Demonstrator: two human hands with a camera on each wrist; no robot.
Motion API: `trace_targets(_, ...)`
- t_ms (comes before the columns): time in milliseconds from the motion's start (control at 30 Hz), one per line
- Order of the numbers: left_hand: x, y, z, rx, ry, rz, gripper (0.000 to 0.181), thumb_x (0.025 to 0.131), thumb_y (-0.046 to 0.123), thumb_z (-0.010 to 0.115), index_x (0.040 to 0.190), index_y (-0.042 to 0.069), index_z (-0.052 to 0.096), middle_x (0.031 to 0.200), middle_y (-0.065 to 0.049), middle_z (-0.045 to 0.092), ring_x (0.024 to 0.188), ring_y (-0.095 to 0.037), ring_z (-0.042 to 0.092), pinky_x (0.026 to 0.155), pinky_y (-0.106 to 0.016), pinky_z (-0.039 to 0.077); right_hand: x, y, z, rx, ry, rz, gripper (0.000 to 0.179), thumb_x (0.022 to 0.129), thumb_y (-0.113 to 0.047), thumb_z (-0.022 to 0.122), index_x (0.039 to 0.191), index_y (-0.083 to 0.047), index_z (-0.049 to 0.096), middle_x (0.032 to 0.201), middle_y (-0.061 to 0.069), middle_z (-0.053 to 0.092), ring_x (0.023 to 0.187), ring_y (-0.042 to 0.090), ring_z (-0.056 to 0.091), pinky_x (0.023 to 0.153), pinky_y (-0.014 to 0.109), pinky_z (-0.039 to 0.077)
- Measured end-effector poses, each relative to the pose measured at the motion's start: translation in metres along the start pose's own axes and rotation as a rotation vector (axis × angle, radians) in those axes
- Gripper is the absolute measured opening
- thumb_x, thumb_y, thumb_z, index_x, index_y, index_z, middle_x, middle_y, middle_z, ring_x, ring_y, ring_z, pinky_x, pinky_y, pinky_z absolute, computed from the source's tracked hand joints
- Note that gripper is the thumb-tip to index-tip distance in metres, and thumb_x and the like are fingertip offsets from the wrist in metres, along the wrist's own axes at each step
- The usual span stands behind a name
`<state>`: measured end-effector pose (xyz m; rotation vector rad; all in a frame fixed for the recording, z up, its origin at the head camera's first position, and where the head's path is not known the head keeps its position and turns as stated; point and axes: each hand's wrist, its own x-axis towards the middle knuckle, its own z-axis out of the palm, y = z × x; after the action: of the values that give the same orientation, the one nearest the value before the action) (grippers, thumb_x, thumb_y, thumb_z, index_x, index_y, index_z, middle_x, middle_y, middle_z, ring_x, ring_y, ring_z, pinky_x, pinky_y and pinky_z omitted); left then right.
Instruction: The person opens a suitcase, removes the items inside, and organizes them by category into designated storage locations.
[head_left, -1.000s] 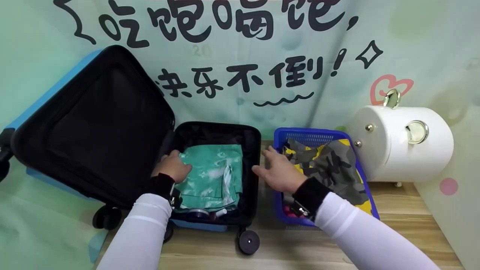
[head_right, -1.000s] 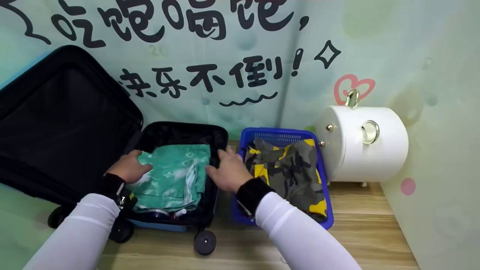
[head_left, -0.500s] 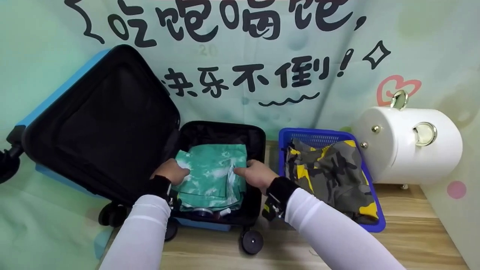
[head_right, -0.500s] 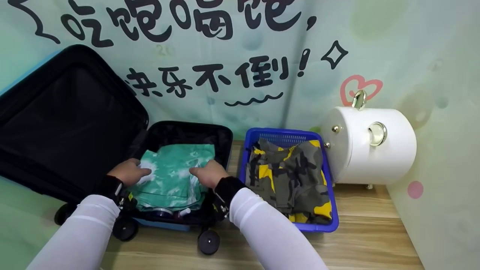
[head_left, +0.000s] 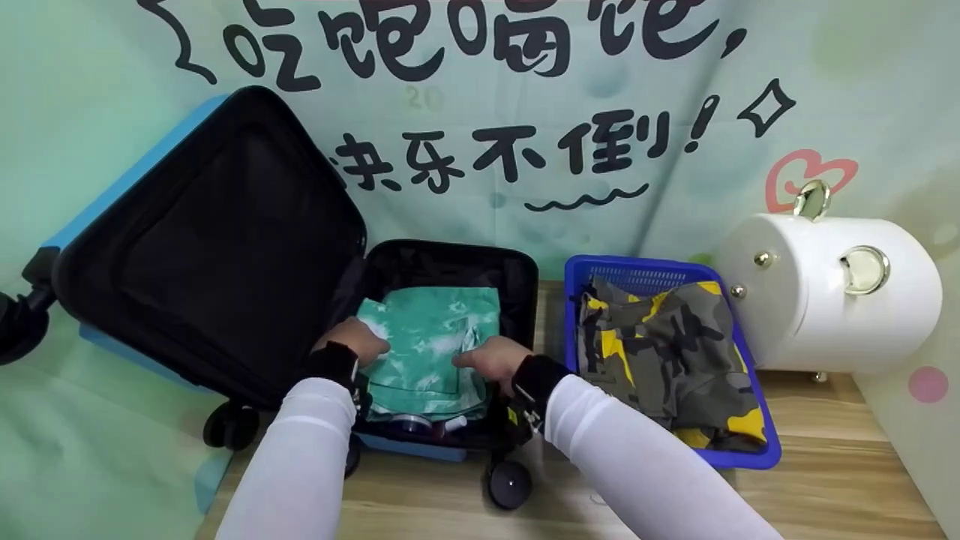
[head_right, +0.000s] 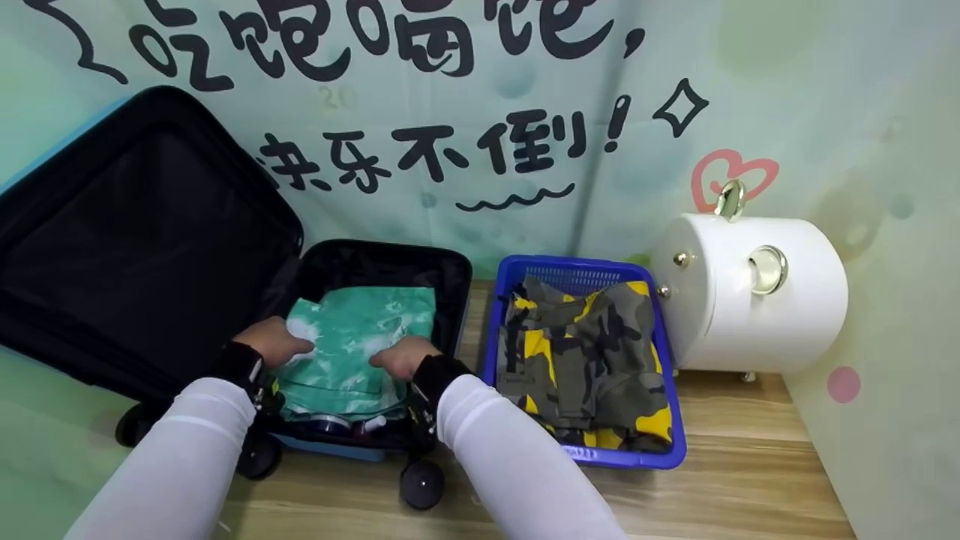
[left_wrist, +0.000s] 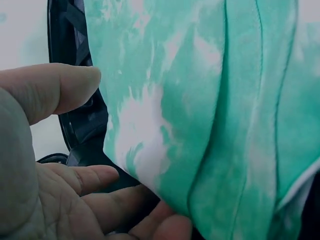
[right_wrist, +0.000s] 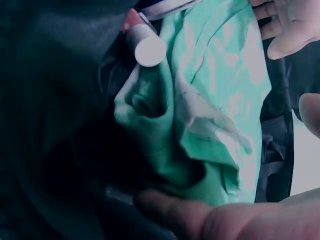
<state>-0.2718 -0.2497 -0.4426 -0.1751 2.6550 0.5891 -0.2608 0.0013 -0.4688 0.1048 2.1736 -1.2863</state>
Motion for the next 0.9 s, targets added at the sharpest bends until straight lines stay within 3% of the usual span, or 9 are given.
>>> trace_targets(167,0.003,0.003,0.001,0.06,-0.034,0.001,0.051,0.1,0.031,0.058,0.13,-0.009,0.062,0.141,-0.027,0.054,0.109,-0.033,0.059,0.091,-0.043,0.048,0.005,-0.002,-0.001,0.026,-0.016,0.034,0.07,0.095,-0.032,0.072,0.149,0.004,0.046,0.15,0.021,0.048,0.138,0.038,0.046,0.099,0.057,0.05)
trace_targets(267,0.006,0.003,0.002,0.089,-0.062,0.009,0.035,0.099,0.03,0.057,0.104,-0.002,0.07,0.119,-0.021,0.064,0.097,-0.031,0.06,0.084,-0.041,0.048,0.007,-0.004,-0.001,0.031,-0.024,0.05,0.07,0.096,-0.032,0.072,0.149,0.005,0.044,0.149,0.022,0.048,0.137,0.037,0.047,0.095,0.056,0.053)
trace_targets(333,0.008,0.004,0.004,0.104,-0.085,0.022,0.027,0.098,0.027,0.055,0.085,0.005,0.065,0.106,-0.017,0.064,0.089,-0.029,0.058,0.079,-0.04,0.045,0.008,-0.005,0.001,0.026,-0.027,0.059,0.07,0.096,-0.032,0.071,0.15,0.003,0.045,0.15,0.021,0.048,0.136,0.036,0.048,0.094,0.053,0.054)
trace_targets(433,0.011,0.004,0.007,0.13,-0.093,0.034,0.024,0.095,0.018,0.051,0.073,0.01,0.054,0.11,-0.019,0.063,0.09,-0.03,0.055,0.078,-0.038,0.043,0.009,-0.006,0.003,0.022,-0.034,0.067,0.068,0.096,-0.032,0.071,0.149,0.002,0.046,0.15,0.019,0.048,0.136,0.035,0.048,0.095,0.05,0.054)
trace_targets(600,0.013,0.005,0.011,0.136,-0.067,0.017,0.018,0.094,0.012,0.05,0.086,0.001,0.063,0.127,-0.024,0.062,0.1,-0.032,0.057,0.082,-0.038,0.046,0.013,-0.006,0.004,-0.057,-0.023,0.058,0.062,0.096,-0.034,0.071,0.145,0.001,0.053,0.147,0.015,0.053,0.129,0.031,0.054,0.09,0.046,0.057)
trace_targets(700,0.014,0.006,0.011,0.145,-0.068,0.023,0.024,0.095,0.016,0.055,0.101,-0.003,0.068,0.125,-0.023,0.064,0.101,-0.032,0.059,0.085,-0.038,0.048,0.018,-0.007,0.003,-0.177,-0.022,0.049,0.064,0.095,-0.039,0.071,0.144,-0.001,0.055,0.145,0.013,0.055,0.126,0.03,0.057,0.087,0.045,0.058)
trace_targets(767,0.015,0.005,0.011,0.157,-0.073,0.028,0.027,0.096,0.018,0.058,0.105,-0.005,0.068,0.122,-0.023,0.065,0.101,-0.032,0.06,0.085,-0.039,0.048,0.02,-0.009,0.002,-0.302,-0.041,0.032,0.067,0.095,-0.046,0.069,0.145,-0.003,0.054,0.147,0.013,0.054,0.127,0.029,0.057,0.091,0.043,0.056)
trace_targets(900,0.018,0.004,0.009,0.189,-0.093,0.043,0.022,0.095,0.017,0.059,0.098,-0.004,0.065,0.115,-0.021,0.064,0.094,-0.029,0.057,0.081,-0.036,0.046,0.022,-0.01,0.003,-0.493,-0.063,-0.013,0.073,0.093,-0.055,0.067,0.144,-0.003,0.056,0.147,0.015,0.055,0.128,0.031,0.056,0.101,0.042,0.05)
